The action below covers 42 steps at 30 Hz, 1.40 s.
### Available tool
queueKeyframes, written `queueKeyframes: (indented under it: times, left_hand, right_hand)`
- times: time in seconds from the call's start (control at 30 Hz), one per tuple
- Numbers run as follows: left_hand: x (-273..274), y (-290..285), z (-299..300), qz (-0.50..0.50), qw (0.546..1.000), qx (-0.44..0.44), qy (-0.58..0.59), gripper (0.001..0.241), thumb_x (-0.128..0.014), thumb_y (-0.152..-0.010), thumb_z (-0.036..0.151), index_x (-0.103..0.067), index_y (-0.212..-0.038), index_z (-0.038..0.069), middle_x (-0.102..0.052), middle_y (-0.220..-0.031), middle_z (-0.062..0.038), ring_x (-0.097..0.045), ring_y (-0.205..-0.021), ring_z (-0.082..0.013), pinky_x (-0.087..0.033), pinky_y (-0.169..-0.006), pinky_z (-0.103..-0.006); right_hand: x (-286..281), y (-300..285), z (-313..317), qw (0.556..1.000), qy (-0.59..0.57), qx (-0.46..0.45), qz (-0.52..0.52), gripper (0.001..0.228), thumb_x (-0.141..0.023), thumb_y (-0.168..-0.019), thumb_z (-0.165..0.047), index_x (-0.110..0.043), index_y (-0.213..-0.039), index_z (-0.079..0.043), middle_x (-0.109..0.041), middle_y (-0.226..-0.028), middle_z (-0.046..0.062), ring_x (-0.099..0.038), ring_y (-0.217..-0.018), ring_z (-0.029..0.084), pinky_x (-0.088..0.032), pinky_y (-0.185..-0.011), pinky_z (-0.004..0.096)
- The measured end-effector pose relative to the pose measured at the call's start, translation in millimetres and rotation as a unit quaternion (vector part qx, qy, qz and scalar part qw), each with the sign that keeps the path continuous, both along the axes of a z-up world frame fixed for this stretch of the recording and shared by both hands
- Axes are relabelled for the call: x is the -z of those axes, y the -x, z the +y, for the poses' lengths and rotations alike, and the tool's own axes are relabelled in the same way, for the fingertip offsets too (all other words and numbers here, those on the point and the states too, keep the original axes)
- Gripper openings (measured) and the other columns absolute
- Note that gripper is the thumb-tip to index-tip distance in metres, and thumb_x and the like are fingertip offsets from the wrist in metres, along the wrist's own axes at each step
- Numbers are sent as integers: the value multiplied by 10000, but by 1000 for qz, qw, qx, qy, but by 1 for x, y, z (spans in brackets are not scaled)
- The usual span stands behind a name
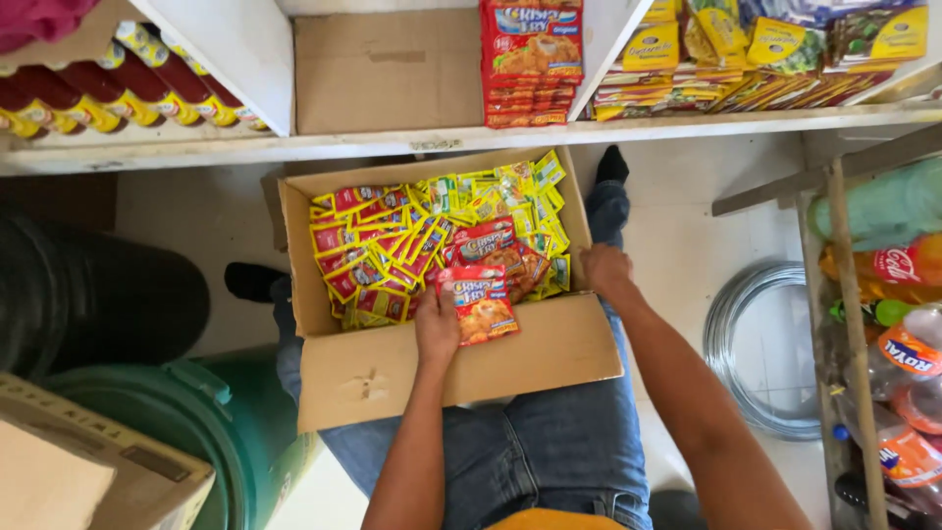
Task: The recorder is taking small seasoning packets from a box on the floor and placing them onto grocery store shelves.
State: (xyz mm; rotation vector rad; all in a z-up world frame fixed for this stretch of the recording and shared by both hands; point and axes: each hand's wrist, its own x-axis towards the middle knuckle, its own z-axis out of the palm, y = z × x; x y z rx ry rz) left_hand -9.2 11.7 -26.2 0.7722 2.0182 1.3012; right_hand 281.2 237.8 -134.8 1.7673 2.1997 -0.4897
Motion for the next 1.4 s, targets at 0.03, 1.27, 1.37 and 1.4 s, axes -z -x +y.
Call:
queueKeyframes:
  times: [0.03,1.27,1.37,1.4]
  left_hand:
    - [-2,-1,1,-2,1000,-3,4,363,-514,-1065,329,-657,-1127,0,-711,-972,-203,-676,-884,-310,-521,-820,-431]
    - [-46,-30,5,-718,654,0,-239,616,-437,-1020,534,-604,-1328,27,-670,-1319,-157,-660,-1177,-281,-495,-1064,-442]
    - [11,-43,0,-789,556,7,-260,610,-420,-1072,532,-522,-1455,68,-597,-1439,-139,-586,-1299,-301,-440,-1155,-467]
    - [33,-48,-8,-810,527,3,-258,588,-430,-1117,514,-466,-1528,95,-546,-1508,-119,-533,-1369,-299,-409,-1204,-484]
  right_hand:
    - [-10,0,-1,1000,4,-3,-2,532,-463,-1043,-500,-744,-1056,-48,-738,-1088,229,-695,-1049,432,-530,-913,554]
    - [-185,138,-133,905,34,140,400,562,-496,-1068,-525,-679,-1065,6,-704,-918,235,-686,-889,424,-529,-816,453]
    - [-200,143,-139,934,-97,23,344,550,-521,-1075,-460,-583,-1250,58,-627,-1165,283,-605,-1103,456,-465,-966,512]
    - [-205,142,-147,890,-231,-100,380,611,-528,-1056,-408,-483,-1422,80,-574,-1354,293,-531,-1250,474,-395,-1069,552]
